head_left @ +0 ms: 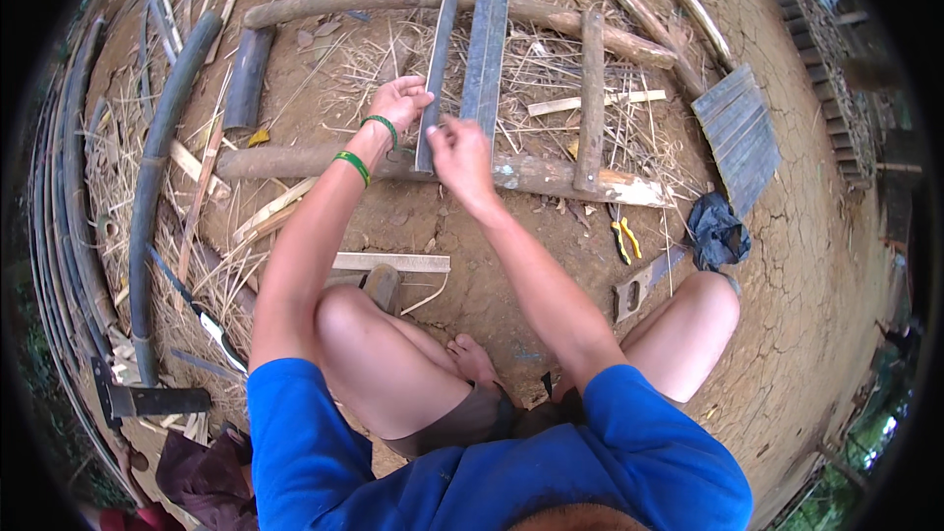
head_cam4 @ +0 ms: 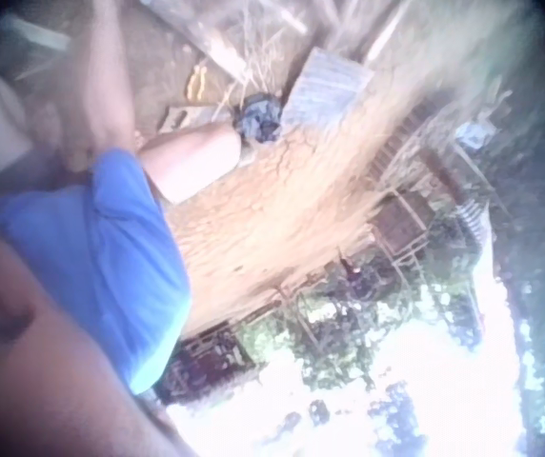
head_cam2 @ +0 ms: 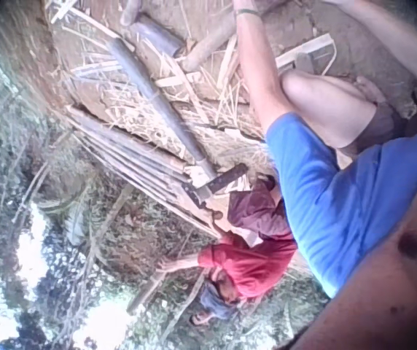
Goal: The person sits on the ground and uses a hammer to drive nails into a wooden plank that is resting on a log frame. The person repeatedly picks up nails from a black plastic bag and hammers them into the wood.
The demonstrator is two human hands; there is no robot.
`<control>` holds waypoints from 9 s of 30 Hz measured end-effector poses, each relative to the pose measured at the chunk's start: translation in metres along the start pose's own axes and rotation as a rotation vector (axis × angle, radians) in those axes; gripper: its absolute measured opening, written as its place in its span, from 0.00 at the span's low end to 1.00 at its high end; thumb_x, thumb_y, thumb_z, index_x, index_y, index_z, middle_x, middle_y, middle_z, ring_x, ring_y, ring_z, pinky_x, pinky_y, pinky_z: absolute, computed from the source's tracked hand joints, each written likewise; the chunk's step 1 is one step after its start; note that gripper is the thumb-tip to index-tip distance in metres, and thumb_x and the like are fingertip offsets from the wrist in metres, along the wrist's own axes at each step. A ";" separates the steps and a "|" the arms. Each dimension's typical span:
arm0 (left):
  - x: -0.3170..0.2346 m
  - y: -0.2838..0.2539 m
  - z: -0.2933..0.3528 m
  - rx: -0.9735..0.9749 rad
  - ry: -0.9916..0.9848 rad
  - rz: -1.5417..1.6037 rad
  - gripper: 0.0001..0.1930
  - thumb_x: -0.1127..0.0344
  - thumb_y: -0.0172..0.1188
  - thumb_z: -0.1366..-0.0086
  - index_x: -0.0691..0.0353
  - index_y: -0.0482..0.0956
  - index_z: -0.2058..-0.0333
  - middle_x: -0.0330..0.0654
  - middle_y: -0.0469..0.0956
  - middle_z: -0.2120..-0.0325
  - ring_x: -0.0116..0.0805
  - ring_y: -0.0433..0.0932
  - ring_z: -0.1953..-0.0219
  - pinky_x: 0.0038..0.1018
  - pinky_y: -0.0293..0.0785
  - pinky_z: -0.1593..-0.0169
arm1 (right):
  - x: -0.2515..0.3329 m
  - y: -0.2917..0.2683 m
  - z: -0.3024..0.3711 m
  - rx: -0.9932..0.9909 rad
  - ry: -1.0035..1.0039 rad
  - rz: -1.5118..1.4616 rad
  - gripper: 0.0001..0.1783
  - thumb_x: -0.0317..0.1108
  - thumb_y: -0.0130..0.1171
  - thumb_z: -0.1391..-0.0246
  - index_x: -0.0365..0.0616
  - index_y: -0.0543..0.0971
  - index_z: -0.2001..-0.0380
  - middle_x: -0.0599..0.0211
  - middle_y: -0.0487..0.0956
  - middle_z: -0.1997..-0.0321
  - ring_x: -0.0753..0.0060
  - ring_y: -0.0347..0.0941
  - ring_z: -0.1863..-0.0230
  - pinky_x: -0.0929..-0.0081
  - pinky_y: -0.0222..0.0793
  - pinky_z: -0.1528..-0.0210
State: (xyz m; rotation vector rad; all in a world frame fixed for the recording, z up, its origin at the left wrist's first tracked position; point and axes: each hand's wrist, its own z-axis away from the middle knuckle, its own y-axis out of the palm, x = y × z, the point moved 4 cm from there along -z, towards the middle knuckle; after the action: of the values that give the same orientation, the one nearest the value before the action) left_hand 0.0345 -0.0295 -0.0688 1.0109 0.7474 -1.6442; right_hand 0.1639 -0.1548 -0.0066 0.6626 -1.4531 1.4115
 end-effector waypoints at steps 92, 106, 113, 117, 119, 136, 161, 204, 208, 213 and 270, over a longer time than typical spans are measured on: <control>0.119 -0.120 0.327 -0.477 -0.050 -0.084 0.22 0.58 0.58 0.27 0.63 0.71 0.40 0.45 0.79 0.51 0.33 0.77 0.51 0.32 0.73 0.48 | -0.063 0.059 0.139 0.994 0.217 -0.424 0.16 0.31 0.44 0.27 0.36 0.73 0.43 0.59 0.81 0.59 0.67 0.82 0.61 0.67 0.80 0.60; -0.010 -0.029 0.032 -0.019 0.081 -0.038 0.25 0.70 0.63 0.32 0.65 0.70 0.38 0.37 0.82 0.54 0.24 0.79 0.53 0.23 0.75 0.49 | -0.012 -0.007 0.010 -0.169 -0.272 0.106 0.20 0.35 0.59 0.38 0.36 0.77 0.46 0.48 0.79 0.49 0.54 0.77 0.46 0.57 0.72 0.41; 0.019 -0.007 -0.020 0.003 0.025 0.082 0.24 0.70 0.63 0.32 0.65 0.70 0.39 0.39 0.82 0.52 0.28 0.79 0.49 0.29 0.74 0.44 | -0.106 -0.056 -0.035 0.010 0.129 -0.090 0.31 0.41 0.60 0.38 0.39 0.70 0.35 0.49 0.83 0.50 0.55 0.82 0.51 0.62 0.72 0.42; 0.017 0.002 -0.018 0.022 0.013 0.086 0.27 0.68 0.64 0.32 0.63 0.68 0.37 0.38 0.80 0.51 0.29 0.78 0.47 0.32 0.75 0.44 | -0.123 -0.053 -0.046 0.013 0.136 -0.032 0.35 0.46 0.60 0.38 0.45 0.68 0.31 0.60 0.87 0.58 0.61 0.83 0.54 0.64 0.72 0.44; 0.017 -0.001 -0.017 0.031 -0.001 0.053 0.27 0.67 0.65 0.32 0.62 0.68 0.37 0.37 0.80 0.51 0.28 0.77 0.48 0.32 0.75 0.44 | -0.120 -0.050 -0.043 0.051 0.120 -0.010 0.34 0.45 0.60 0.39 0.55 0.67 0.30 0.66 0.87 0.65 0.68 0.82 0.60 0.65 0.73 0.48; 0.029 0.014 -0.022 0.025 -0.075 0.152 0.18 0.64 0.56 0.26 0.61 0.70 0.41 0.40 0.79 0.53 0.31 0.77 0.50 0.33 0.74 0.45 | -0.116 -0.052 -0.041 0.110 0.133 -0.072 0.33 0.42 0.59 0.38 0.64 0.68 0.30 0.67 0.86 0.69 0.76 0.78 0.66 0.70 0.72 0.51; 0.041 0.023 -0.026 0.028 0.012 0.242 0.14 0.65 0.51 0.24 0.64 0.74 0.46 0.42 0.80 0.52 0.32 0.78 0.50 0.33 0.75 0.44 | -0.113 -0.051 -0.041 0.136 0.162 0.068 0.33 0.46 0.57 0.38 0.68 0.66 0.29 0.66 0.86 0.70 0.67 0.81 0.62 0.64 0.72 0.49; 0.027 0.341 0.131 0.809 0.587 -1.632 0.14 0.63 0.55 0.31 0.61 0.78 0.50 0.47 0.81 0.55 0.44 0.82 0.51 0.38 0.83 0.48 | -0.418 -0.515 0.090 -0.287 0.015 1.089 0.17 0.28 0.59 0.45 0.43 0.77 0.51 0.45 0.76 0.50 0.40 0.77 0.52 0.52 0.76 0.50; 0.157 0.389 0.178 0.741 0.567 -1.523 0.28 0.60 0.53 0.28 0.57 0.63 0.32 0.52 0.62 0.32 0.50 0.61 0.29 0.40 0.66 0.29 | -0.399 -0.509 0.076 -0.101 0.074 1.058 0.21 0.26 0.57 0.45 0.46 0.75 0.46 0.44 0.76 0.51 0.42 0.77 0.50 0.53 0.77 0.50; 0.208 0.403 0.199 0.361 0.528 -1.217 0.18 0.71 0.52 0.34 0.63 0.73 0.45 0.48 0.68 0.39 0.49 0.66 0.34 0.42 0.69 0.33 | -0.418 -0.528 0.087 -0.187 0.103 0.967 0.29 0.23 0.55 0.47 0.48 0.74 0.40 0.37 0.73 0.45 0.37 0.73 0.43 0.50 0.71 0.41; -0.077 0.054 0.301 -0.529 0.038 -0.409 0.21 0.49 0.57 0.28 0.66 0.77 0.56 0.39 0.80 0.65 0.25 0.76 0.61 0.29 0.76 0.57 | 0.083 -0.063 0.132 0.782 -0.676 0.007 0.66 0.54 0.81 0.64 0.35 0.54 0.30 0.33 0.55 0.32 0.28 0.66 0.36 0.48 0.69 0.37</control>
State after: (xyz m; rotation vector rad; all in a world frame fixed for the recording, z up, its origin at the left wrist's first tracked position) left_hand 0.0183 -0.2681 0.1364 0.5304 1.3966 -1.6305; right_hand 0.1538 -0.2726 0.1130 1.7571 -1.3393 1.8677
